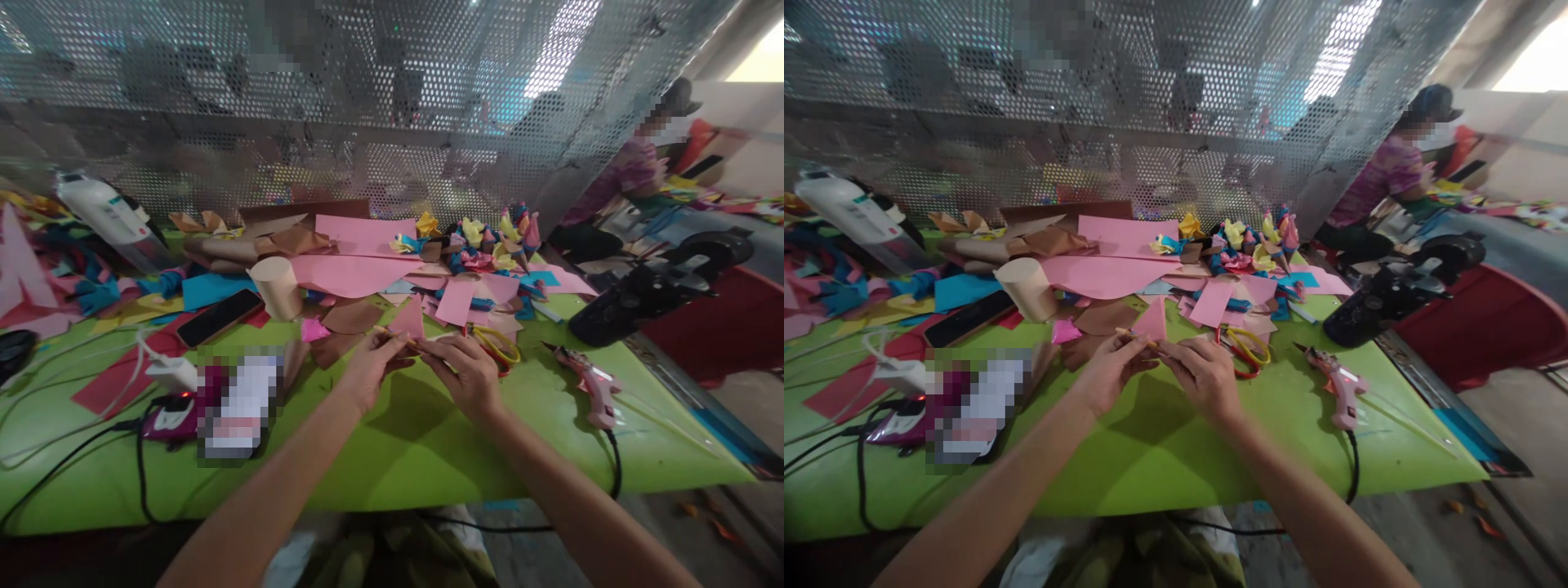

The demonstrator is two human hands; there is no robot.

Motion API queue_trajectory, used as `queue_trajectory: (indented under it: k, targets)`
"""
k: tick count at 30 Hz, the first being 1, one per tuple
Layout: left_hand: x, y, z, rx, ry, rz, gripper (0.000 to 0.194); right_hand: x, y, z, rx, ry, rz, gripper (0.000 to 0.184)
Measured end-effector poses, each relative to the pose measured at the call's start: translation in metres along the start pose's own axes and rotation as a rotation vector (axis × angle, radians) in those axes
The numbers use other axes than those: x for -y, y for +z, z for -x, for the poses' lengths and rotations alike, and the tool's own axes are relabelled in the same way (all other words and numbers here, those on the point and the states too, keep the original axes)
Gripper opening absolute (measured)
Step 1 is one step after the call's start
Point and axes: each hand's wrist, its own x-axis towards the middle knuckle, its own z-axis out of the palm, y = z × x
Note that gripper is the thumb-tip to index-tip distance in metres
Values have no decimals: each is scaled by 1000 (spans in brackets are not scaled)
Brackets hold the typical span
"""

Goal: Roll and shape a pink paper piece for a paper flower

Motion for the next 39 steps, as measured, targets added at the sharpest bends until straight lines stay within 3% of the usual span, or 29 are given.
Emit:
queue_trajectory:
  k: [6, 15, 23, 31, 39]
  targets:
    - [0, 1, 2, 18, 7, 17, 33, 2, -2, 1, -46, 0, -46, 15]
    - [3, 2, 1, 50, 42, 45, 37, 5, -1, 2, -50, 199, -221, 4]
    - [4, 4, 1, 81, 69, 18, 37, 3, 3, 0, -43, 450, -438, 10]
    - [4, 5, 2, 65, 172, -131, 37, -2, 4, 0, 3, 584, -625, 14]
    - [8, 5, 2, -16, 211, -187, 32, -3, 6, -5, 88, 726, -852, 30]
